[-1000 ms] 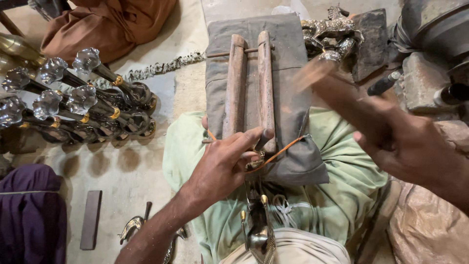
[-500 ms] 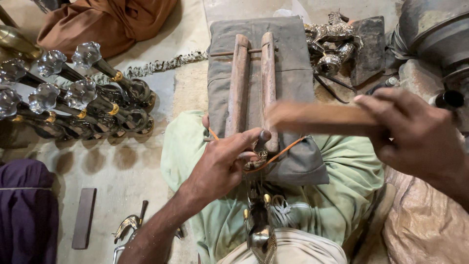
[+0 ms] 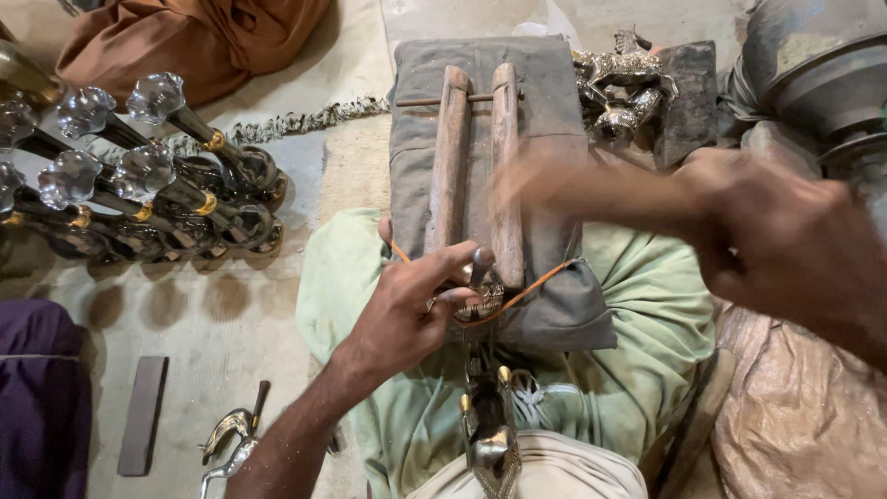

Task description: The person sits on the floor and hammers a punch against a silver ornamental metal figurine part held on a sandbag cushion, using a wooden mallet to strike the punch and shape or decorate the metal. They reposition the punch and rotate the ornament between strikes, continuing the hammering across the episode.

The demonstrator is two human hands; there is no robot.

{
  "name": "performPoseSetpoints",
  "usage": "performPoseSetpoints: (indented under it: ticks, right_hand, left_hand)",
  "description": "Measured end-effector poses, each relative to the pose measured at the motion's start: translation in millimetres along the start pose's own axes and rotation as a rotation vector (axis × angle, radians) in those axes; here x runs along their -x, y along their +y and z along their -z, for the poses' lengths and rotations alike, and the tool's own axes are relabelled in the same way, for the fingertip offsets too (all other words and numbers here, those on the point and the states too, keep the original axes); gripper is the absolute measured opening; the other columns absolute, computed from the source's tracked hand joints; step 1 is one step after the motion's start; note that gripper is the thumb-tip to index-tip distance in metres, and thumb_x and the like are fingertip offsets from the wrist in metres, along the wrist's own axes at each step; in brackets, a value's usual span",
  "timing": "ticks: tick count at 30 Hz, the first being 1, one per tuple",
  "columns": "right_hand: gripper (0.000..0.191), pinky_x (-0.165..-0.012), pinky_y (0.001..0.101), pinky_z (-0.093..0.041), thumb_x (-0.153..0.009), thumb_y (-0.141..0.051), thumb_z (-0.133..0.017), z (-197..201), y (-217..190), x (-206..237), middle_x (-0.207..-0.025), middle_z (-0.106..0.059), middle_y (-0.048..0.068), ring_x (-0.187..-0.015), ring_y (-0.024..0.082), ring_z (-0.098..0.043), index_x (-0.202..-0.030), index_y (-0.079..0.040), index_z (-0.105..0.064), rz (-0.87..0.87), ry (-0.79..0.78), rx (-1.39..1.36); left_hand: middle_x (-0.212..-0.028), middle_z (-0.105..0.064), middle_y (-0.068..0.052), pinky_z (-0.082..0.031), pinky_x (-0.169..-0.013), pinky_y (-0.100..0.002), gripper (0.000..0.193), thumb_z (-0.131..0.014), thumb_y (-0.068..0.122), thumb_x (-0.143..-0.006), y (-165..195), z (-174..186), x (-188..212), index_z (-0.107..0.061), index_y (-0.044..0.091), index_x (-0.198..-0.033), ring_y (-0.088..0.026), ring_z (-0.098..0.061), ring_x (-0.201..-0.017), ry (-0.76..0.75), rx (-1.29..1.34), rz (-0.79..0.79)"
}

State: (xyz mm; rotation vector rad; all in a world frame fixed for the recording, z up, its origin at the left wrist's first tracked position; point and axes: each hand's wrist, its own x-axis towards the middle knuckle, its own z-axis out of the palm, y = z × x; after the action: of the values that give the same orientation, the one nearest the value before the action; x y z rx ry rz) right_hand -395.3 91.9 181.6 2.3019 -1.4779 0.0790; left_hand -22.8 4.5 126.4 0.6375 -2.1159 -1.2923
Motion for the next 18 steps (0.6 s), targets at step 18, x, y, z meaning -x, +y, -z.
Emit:
performPoseSetpoints:
  ticks: [18]
  right_hand:
    - [0.046, -0.062, 0.037, -0.063, -0.078, -0.016, -0.072, 39, -10, -33, -0.113, -0.068, 0.016, -0.075, 0.026, -0.072, -0.119, -0.003, -0.057, 0.077, -0.02, 0.068]
  left_hand:
    - [-0.105, -0.074, -0.015, -0.067, -0.088, -0.032, 0.062, -0.055, -0.023, -0.078, -19, 1, 8, -0.055, 0.0, -0.136, -0.024, -0.079, -0.099, 0.063, -0.016, -0.159]
